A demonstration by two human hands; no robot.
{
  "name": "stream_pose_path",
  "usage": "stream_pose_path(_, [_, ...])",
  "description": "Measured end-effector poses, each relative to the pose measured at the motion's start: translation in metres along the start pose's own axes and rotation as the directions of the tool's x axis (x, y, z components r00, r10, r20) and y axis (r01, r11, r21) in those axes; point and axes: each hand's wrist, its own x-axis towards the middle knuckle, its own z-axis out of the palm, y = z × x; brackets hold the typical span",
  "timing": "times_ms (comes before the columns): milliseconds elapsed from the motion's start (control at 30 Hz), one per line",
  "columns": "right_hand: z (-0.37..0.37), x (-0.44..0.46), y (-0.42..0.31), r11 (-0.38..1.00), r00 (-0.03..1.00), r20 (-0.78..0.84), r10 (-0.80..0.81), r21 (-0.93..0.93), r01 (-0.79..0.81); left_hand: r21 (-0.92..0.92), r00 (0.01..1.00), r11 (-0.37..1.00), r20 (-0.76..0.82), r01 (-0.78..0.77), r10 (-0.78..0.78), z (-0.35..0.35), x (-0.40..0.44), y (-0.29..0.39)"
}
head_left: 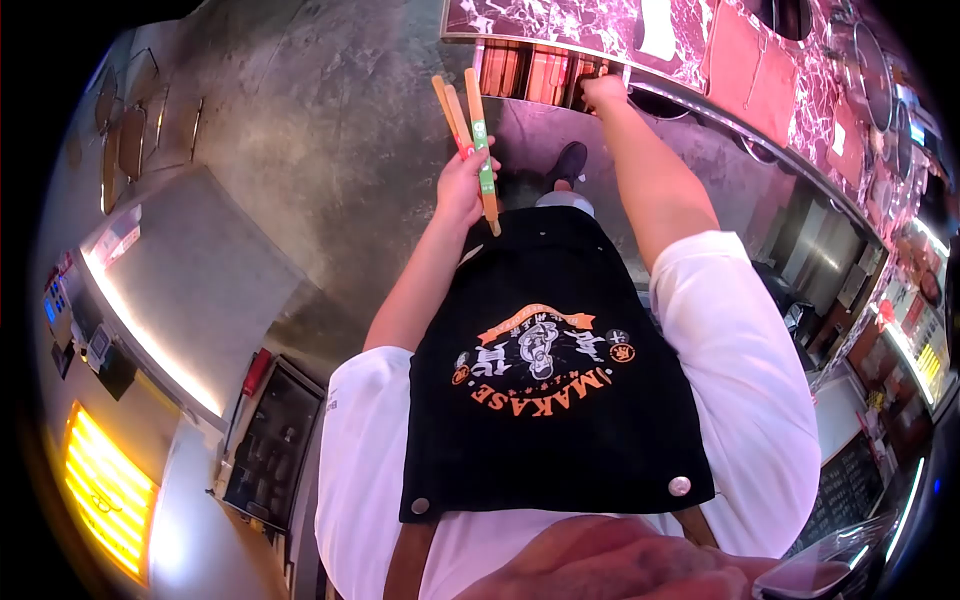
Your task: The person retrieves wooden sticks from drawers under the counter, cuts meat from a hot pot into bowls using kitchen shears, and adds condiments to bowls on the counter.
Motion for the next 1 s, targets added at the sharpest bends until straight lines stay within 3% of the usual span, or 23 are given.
stream_pose_path(67, [-0.013, -0.009, 0.002, 0.961, 0.986, 0.153, -0.072, 0.274, 0.028, -0.026, 1.0, 1.0, 0.001, -0.002, 0.002, 0.005, 0.0, -0.004])
stream_pose_path(100, [-0.019, -0.013, 0.004, 0.964, 0.985, 0.15, -0.079, 0.264, 0.038, -0.036, 1.0, 0.999, 0.007, 0.004, -0.004, 0.009, 0.002, -0.005])
stream_pose_path(167, [-0.038, -0.035, 0.009, 0.838, 0.961, 0.254, -0.113, 0.544, -0.045, -0.023, 0.999, 1.0, 0.036, 0.006, -0.005, 0.014, 0.014, -0.01])
stream_pose_path(200, [-0.044, -0.047, 0.017, 0.839, 0.961, 0.252, -0.11, 0.542, -0.046, -0.013, 0.998, 1.0, 0.06, 0.012, -0.011, 0.021, 0.019, -0.015])
stream_pose_path(267, [-0.049, -0.058, 0.033, 0.843, 0.915, 0.398, -0.067, 0.513, -0.161, 0.026, 0.99, 1.0, 0.139, 0.001, -0.005, 0.036, 0.032, -0.023])
stream_pose_path(433, [-0.037, -0.086, 0.07, 0.845, 0.92, 0.391, 0.022, 0.484, -0.226, 0.09, 0.988, 0.996, 0.152, -0.027, 0.013, 0.083, 0.057, -0.056])
stream_pose_path(567, [-0.053, -0.098, 0.065, 0.785, 0.947, 0.285, -0.151, 0.617, -0.061, 0.028, 0.992, 0.999, 0.126, -0.032, 0.028, 0.101, 0.062, -0.073])
stream_pose_path(633, [-0.07, -0.1, 0.06, 0.847, 0.926, 0.309, -0.215, 0.532, 0.019, -0.011, 0.991, 0.999, 0.131, -0.034, 0.035, 0.1, 0.058, -0.073])
stream_pose_path(700, [-0.072, -0.087, 0.07, 0.866, 0.917, 0.311, -0.25, 0.496, 0.068, -0.143, 0.977, 0.984, 0.197, 0.107, -0.077, 0.096, 0.049, -0.064])
stream_pose_path(767, [-0.083, -0.091, 0.073, 0.913, 0.883, 0.369, -0.291, 0.384, 0.14, -0.17, 0.968, 0.979, 0.241, 0.11, -0.067, 0.087, 0.043, -0.055])
stream_pose_path(833, [-0.095, -0.102, 0.083, 0.927, 0.886, 0.38, -0.267, 0.354, 0.127, -0.195, 0.956, 0.973, 0.288, 0.123, -0.063, 0.087, 0.038, -0.047])
stream_pose_path(900, [-0.108, -0.121, 0.096, 0.948, 0.834, 0.498, -0.24, 0.306, 0.091, -0.183, 0.954, 0.977, 0.294, 0.112, -0.055, 0.083, 0.033, -0.035])
stream_pose_path(1000, [-0.123, -0.17, 0.119, 0.889, 0.798, 0.545, -0.256, 0.456, -0.026, -0.114, 0.922, 0.986, 0.381, 0.12, -0.069, 0.083, 0.028, -0.018])
